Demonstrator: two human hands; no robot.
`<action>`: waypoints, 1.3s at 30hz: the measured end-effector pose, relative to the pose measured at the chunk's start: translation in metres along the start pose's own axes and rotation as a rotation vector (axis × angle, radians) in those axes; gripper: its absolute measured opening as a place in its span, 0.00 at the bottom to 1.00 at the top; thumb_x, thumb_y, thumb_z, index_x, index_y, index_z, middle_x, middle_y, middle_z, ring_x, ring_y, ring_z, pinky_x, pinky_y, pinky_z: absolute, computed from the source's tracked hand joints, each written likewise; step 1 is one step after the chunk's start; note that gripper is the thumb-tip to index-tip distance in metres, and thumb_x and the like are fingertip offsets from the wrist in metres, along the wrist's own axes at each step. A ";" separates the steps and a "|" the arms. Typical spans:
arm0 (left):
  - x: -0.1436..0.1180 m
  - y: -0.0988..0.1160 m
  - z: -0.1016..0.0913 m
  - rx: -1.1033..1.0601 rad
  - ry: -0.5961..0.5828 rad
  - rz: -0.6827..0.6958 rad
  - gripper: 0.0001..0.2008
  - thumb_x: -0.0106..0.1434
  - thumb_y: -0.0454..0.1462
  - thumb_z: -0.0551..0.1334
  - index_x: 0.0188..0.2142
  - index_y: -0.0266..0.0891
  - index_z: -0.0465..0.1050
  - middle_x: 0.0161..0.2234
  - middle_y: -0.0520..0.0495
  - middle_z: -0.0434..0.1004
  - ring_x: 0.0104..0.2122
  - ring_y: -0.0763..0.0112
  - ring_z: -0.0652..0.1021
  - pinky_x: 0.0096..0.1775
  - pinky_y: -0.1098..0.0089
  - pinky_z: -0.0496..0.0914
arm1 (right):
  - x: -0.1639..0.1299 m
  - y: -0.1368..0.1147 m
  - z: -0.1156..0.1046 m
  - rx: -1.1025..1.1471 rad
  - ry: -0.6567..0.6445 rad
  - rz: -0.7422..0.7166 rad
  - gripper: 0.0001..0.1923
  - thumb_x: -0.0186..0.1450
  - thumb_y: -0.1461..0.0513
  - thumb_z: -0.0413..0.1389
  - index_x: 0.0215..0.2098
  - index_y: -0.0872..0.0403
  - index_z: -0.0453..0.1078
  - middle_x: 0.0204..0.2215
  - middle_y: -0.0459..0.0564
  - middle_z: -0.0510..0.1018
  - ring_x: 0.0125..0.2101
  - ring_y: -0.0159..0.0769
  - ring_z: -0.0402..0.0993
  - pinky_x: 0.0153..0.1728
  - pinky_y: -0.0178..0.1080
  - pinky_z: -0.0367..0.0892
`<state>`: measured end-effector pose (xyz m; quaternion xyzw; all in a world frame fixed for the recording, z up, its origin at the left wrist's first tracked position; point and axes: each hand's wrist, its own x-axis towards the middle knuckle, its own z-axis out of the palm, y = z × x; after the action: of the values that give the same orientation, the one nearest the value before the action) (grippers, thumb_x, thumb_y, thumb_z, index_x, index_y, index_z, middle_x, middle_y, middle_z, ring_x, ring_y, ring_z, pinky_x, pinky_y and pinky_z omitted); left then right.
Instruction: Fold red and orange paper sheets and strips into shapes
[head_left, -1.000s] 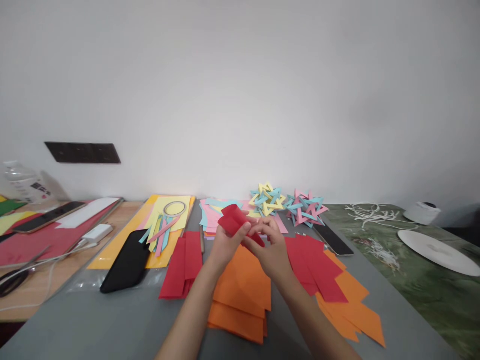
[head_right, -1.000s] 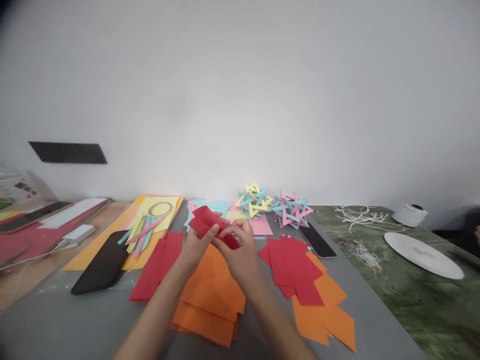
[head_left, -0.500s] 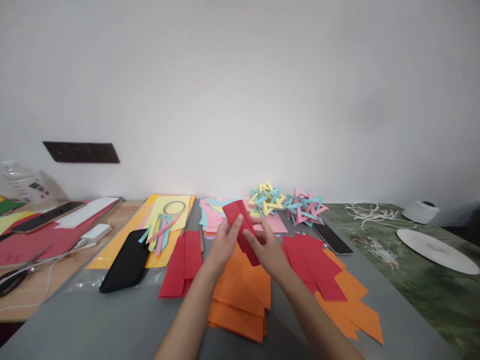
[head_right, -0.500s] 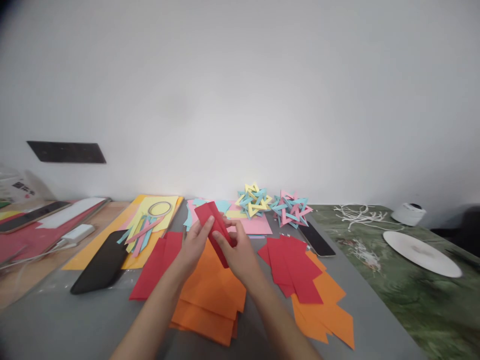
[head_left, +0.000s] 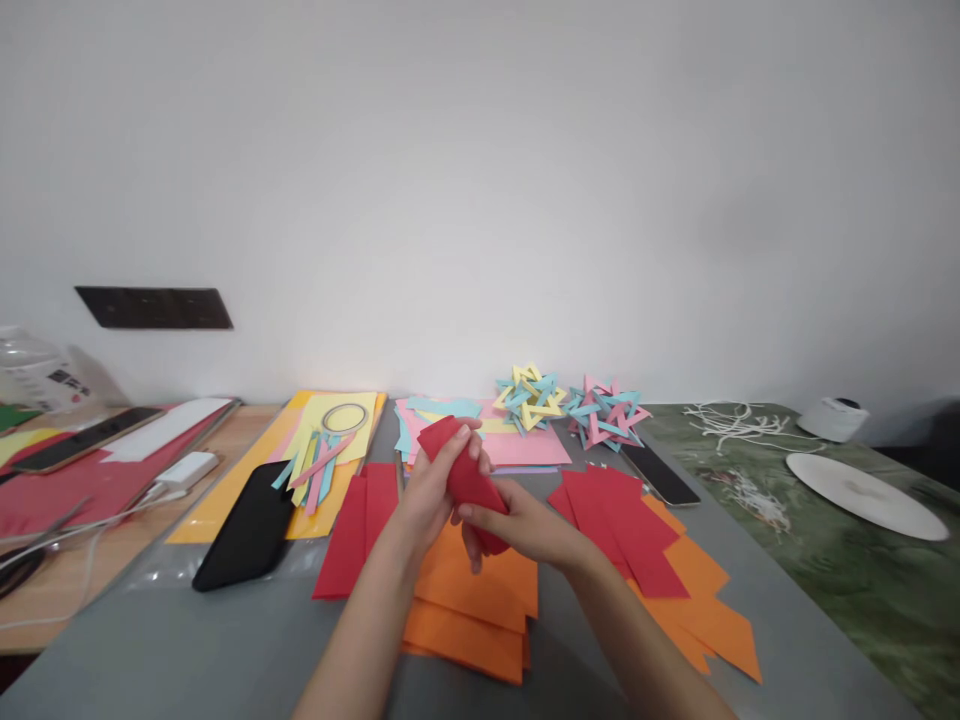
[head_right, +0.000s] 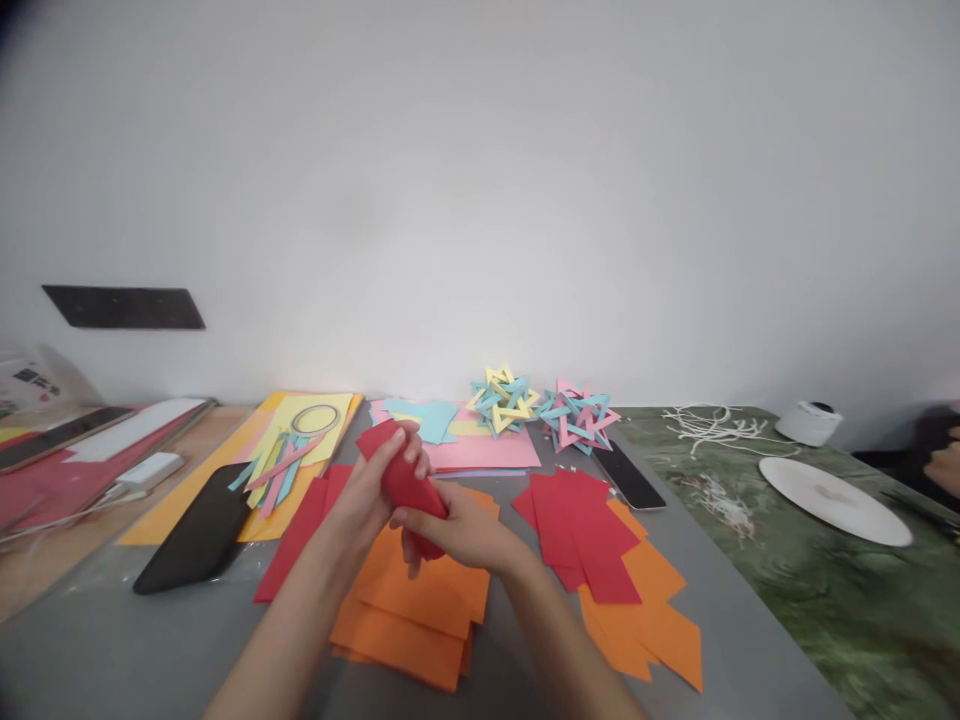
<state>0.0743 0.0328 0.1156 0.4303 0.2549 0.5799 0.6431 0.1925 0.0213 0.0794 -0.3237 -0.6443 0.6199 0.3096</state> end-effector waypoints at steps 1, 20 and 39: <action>0.001 0.000 -0.001 -0.009 -0.019 0.003 0.08 0.55 0.41 0.58 0.27 0.37 0.64 0.19 0.56 0.60 0.20 0.79 0.67 0.26 0.76 0.64 | 0.000 0.000 0.000 0.020 -0.018 0.008 0.15 0.57 0.51 0.50 0.28 0.56 0.61 0.18 0.44 0.69 0.18 0.27 0.66 0.21 0.31 0.60; 0.004 -0.003 -0.002 0.016 0.057 -0.028 0.10 0.53 0.42 0.59 0.23 0.38 0.60 0.18 0.57 0.55 0.18 0.81 0.62 0.25 0.76 0.62 | -0.002 0.000 0.007 -0.102 0.060 -0.003 0.14 0.57 0.51 0.50 0.28 0.53 0.63 0.17 0.42 0.70 0.19 0.29 0.66 0.21 0.31 0.60; -0.001 -0.015 -0.007 0.538 -0.136 -0.038 0.32 0.48 0.38 0.63 0.52 0.45 0.55 0.29 0.49 0.73 0.28 0.71 0.73 0.29 0.72 0.67 | 0.000 -0.009 -0.029 -0.311 0.608 -0.374 0.09 0.55 0.57 0.54 0.33 0.49 0.72 0.33 0.48 0.75 0.36 0.39 0.69 0.35 0.41 0.63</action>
<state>0.0761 0.0344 0.0994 0.6188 0.3639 0.4489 0.5321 0.2158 0.0382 0.0893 -0.4129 -0.6573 0.3234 0.5412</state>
